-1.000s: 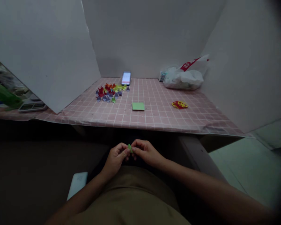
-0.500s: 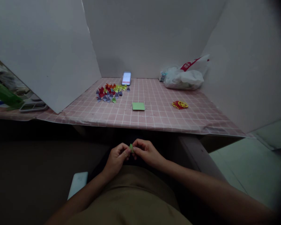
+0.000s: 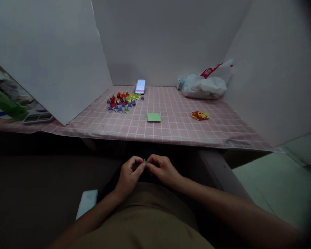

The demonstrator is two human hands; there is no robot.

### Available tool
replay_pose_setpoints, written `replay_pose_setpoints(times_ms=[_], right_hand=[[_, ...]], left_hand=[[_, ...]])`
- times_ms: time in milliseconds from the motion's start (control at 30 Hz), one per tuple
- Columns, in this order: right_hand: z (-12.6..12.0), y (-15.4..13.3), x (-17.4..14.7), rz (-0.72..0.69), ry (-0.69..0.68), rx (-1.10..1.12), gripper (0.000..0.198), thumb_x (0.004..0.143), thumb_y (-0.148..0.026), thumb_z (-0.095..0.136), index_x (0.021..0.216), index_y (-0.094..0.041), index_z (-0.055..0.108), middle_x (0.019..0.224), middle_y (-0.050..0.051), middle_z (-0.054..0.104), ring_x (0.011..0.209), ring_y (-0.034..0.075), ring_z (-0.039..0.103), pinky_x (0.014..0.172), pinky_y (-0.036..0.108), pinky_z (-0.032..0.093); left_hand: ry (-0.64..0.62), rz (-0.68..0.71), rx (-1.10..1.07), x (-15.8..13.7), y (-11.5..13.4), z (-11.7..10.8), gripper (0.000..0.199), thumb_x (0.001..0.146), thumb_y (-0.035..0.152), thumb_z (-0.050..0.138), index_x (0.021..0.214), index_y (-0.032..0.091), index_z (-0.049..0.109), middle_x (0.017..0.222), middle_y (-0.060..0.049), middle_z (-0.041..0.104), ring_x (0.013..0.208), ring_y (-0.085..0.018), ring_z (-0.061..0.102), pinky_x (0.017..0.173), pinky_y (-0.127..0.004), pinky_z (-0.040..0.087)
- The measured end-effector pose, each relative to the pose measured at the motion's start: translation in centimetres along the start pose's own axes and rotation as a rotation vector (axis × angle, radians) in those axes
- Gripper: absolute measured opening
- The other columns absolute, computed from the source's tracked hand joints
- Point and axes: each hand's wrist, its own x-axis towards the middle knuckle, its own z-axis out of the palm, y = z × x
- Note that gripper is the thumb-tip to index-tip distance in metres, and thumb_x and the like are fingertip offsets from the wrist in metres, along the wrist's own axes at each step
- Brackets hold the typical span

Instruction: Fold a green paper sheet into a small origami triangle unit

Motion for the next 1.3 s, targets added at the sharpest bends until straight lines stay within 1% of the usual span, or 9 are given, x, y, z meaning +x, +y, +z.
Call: replay_pose_setpoints(times_ms=[233, 433, 533, 733, 867, 933, 1100, 1200, 1300], right_hand=[[0.1, 0.13, 0.04, 0.027, -0.02, 0.043, 0.012, 0.084, -0.022, 0.055, 0.074, -0.016, 0.058, 0.06, -0.002, 0.056, 0.053, 0.01, 0.05, 0.051, 0.022, 0.038], [0.23, 0.26, -0.05, 0.004, 0.018, -0.017, 0.012, 0.084, -0.021, 0.055, 0.073, -0.017, 0.058, 0.061, -0.002, 0.056, 0.056, 0.011, 0.05, 0.053, 0.023, 0.038], [0.29, 0.14, -0.11, 0.001, 0.022, -0.009, 0.012, 0.085, -0.021, 0.055, 0.073, -0.018, 0.058, 0.062, -0.002, 0.056, 0.058, 0.011, 0.052, 0.055, 0.023, 0.039], [0.28, -0.03, 0.03, 0.028, -0.021, 0.148, 0.013, 0.086, -0.025, 0.054, 0.076, -0.018, 0.057, 0.066, -0.002, 0.058, 0.058, 0.011, 0.055, 0.057, 0.024, 0.043], [0.22, 0.19, 0.12, 0.018, -0.023, 0.134, 0.014, 0.087, -0.025, 0.053, 0.076, -0.018, 0.057, 0.064, -0.002, 0.057, 0.059, 0.011, 0.054, 0.059, 0.025, 0.042], [0.24, 0.27, 0.12, 0.022, -0.022, 0.118, 0.015, 0.087, -0.025, 0.054, 0.075, -0.018, 0.056, 0.063, -0.002, 0.056, 0.058, 0.011, 0.054, 0.058, 0.024, 0.041], [0.37, 0.17, 0.11, 0.065, -0.021, 0.149, 0.014, 0.085, -0.027, 0.054, 0.075, -0.017, 0.056, 0.065, -0.002, 0.056, 0.056, 0.011, 0.053, 0.055, 0.024, 0.041], [0.36, -0.03, 0.12, 0.095, -0.01, 0.161, 0.014, 0.084, -0.027, 0.055, 0.074, -0.018, 0.055, 0.064, -0.002, 0.056, 0.055, 0.01, 0.052, 0.054, 0.023, 0.04], [0.32, -0.11, 0.11, 0.09, -0.008, 0.162, 0.011, 0.083, -0.027, 0.057, 0.076, -0.018, 0.055, 0.064, -0.003, 0.055, 0.056, 0.01, 0.052, 0.055, 0.023, 0.041]], left_hand=[[0.025, 0.018, 0.067, -0.01, 0.17, -0.01, 0.013, 0.084, 0.028, 0.057, 0.081, 0.017, 0.062, 0.073, -0.001, 0.062, 0.065, -0.013, 0.056, 0.06, -0.023, 0.045], [0.066, 0.021, 0.121, -0.12, 0.63, 0.19, 0.01, 0.083, 0.026, 0.059, 0.082, 0.017, 0.062, 0.074, -0.001, 0.065, 0.065, -0.014, 0.059, 0.061, -0.023, 0.047], [0.061, 0.008, 0.087, -0.1, 0.76, 0.26, 0.011, 0.082, 0.028, 0.061, 0.084, 0.017, 0.062, 0.077, -0.002, 0.065, 0.069, -0.015, 0.062, 0.063, -0.024, 0.049], [0.054, -0.055, -0.027, 0.09, 0.63, 0.18, 0.013, 0.083, 0.03, 0.061, 0.083, 0.017, 0.062, 0.074, -0.001, 0.067, 0.067, -0.015, 0.064, 0.063, -0.025, 0.05], [0.034, -0.07, -0.076, 0.12, 0.44, 0.21, 0.016, 0.08, 0.031, 0.065, 0.085, 0.017, 0.061, 0.076, -0.001, 0.068, 0.069, -0.015, 0.064, 0.064, -0.025, 0.05], [0.033, -0.074, -0.081, 0.09, 0.32, 0.24, 0.017, 0.079, 0.031, 0.067, 0.085, 0.016, 0.061, 0.077, -0.001, 0.067, 0.069, -0.015, 0.064, 0.064, -0.025, 0.05], [0.039, -0.057, -0.078, 0.02, 0.17, 0.24, 0.013, 0.081, 0.028, 0.062, 0.085, 0.016, 0.062, 0.077, -0.002, 0.067, 0.069, -0.015, 0.063, 0.064, -0.025, 0.05], [0.045, -0.06, -0.06, 0.0, 0.15, 0.25, 0.012, 0.081, 0.028, 0.063, 0.082, 0.016, 0.063, 0.075, -0.002, 0.067, 0.067, -0.015, 0.063, 0.063, -0.025, 0.05], [0.047, -0.051, -0.027, -0.04, 0.09, 0.26, 0.012, 0.081, 0.028, 0.063, 0.081, 0.016, 0.063, 0.074, -0.001, 0.066, 0.066, -0.014, 0.061, 0.061, -0.024, 0.048]])
